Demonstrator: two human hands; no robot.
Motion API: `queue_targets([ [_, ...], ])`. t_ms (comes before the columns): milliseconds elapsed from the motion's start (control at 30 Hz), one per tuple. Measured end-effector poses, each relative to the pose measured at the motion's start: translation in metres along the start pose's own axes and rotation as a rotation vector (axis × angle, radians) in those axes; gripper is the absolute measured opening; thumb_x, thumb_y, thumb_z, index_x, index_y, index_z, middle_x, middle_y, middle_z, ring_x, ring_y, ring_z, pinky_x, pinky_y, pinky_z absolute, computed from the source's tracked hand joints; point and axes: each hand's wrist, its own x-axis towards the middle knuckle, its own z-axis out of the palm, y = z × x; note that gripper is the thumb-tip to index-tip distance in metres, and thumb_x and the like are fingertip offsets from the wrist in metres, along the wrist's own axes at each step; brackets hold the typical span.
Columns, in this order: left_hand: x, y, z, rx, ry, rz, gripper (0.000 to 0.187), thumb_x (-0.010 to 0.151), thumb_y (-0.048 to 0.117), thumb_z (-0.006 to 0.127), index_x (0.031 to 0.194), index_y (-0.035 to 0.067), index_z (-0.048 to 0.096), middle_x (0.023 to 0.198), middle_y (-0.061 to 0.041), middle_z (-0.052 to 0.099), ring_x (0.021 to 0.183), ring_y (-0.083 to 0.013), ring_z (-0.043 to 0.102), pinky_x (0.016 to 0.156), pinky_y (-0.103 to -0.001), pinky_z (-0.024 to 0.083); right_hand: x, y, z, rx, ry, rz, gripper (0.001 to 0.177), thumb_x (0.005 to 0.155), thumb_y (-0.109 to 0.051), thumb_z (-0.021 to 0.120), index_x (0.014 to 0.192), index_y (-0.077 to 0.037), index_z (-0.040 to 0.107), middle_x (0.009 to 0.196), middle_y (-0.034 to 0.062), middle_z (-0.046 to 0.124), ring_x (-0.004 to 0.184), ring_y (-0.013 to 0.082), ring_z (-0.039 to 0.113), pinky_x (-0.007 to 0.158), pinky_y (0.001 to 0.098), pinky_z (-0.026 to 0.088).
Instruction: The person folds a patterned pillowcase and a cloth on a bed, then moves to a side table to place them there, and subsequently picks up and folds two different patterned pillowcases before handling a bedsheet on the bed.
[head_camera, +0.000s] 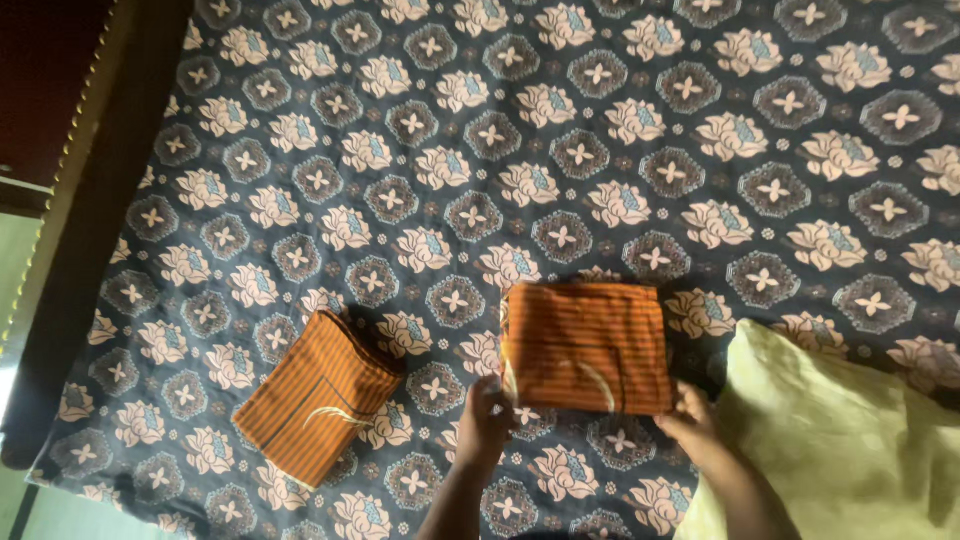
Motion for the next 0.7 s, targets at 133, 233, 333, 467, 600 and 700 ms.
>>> queue_targets([
  [133, 0.009, -0.023, -0.007, 0.264, 0.088, 0.032, 0.049, 0.091, 0.026, 0.072, 0.132, 0.006, 0.053, 0.106, -0.014, 0.075, 0.082, -0.0193, 0.074, 0.069, -0.033, 0.058, 0.004, 0.023, 0.004, -0.033, 0.005, 0.089, 0.077, 0.083, -0.026, 0.071, 0.153, -0.006, 0.045, 0.116, 0.0146, 0.073, 0.097, 0.0268, 0.068, 0.084, 0.0404, 0.054],
  [233, 0.032, 0.004, 0.001, 0.532, 0.13, 0.104, 0.048, 0.092, 0.041, 0.071, 0.124, 0.007, 0.059, 0.107, -0.013, 0.078, 0.091, -0.0241, 0.078, 0.082, -0.036, 0.06, 0.014, -0.022, 0.005, 0.126, 0.039, 0.06, 0.069, 0.089, -0.035, 0.07, 0.149, -0.007, 0.047, 0.12, 0.0126, 0.069, 0.103, 0.0262, 0.063, 0.086, 0.0412, 0.049],
  [333, 0.057, 0.039, 0.019, 0.614, 0.243, 0.28, 0.051, 0.087, 0.041, 0.074, 0.122, 0.008, 0.057, 0.101, -0.016, 0.077, 0.091, -0.0315, 0.077, 0.079, -0.043, 0.061, 0.019, -0.069, 0.01, 0.216, 0.014, -0.164, 0.056, 0.09, -0.033, 0.07, 0.135, -0.002, 0.057, 0.121, 0.0111, 0.069, 0.109, 0.0183, 0.064, 0.091, 0.0354, 0.05],
  [467, 0.08, 0.058, 0.04, 0.612, 0.253, 0.304, 0.045, 0.089, 0.037, 0.072, 0.119, 0.008, 0.055, 0.094, -0.015, 0.078, 0.087, -0.035, 0.074, 0.078, -0.047, 0.057, 0.023, -0.101, 0.025, 0.155, 0.098, -0.151, 0.044, 0.09, -0.029, 0.073, 0.123, -0.002, 0.063, 0.114, 0.0151, 0.072, 0.102, 0.0225, 0.066, 0.088, 0.0392, 0.052],
  [600, 0.095, 0.046, 0.045, 0.65, 0.342, 0.379, 0.031, 0.095, 0.033, 0.067, 0.114, 0.009, 0.058, 0.094, -0.015, 0.074, 0.09, -0.037, 0.071, 0.078, -0.05, 0.057, 0.041, -0.095, 0.038, 0.191, 0.175, -0.308, 0.05, 0.089, -0.031, 0.074, 0.124, 0.002, 0.06, 0.108, 0.0169, 0.073, 0.101, 0.0271, 0.068, 0.09, 0.0425, 0.053],
  [700, 0.1, 0.049, 0.039, 0.71, 0.382, 0.317, 0.034, 0.093, 0.036, 0.067, 0.116, 0.012, 0.058, 0.108, -0.016, 0.068, 0.1, -0.0382, 0.067, 0.082, -0.051, 0.055, 0.052, -0.078, 0.042, -0.254, 0.434, -0.411, 0.061, 0.091, -0.033, 0.079, 0.134, 0.005, 0.058, 0.125, 0.0265, 0.063, 0.109, 0.0372, 0.064, 0.091, 0.0462, 0.051],
])
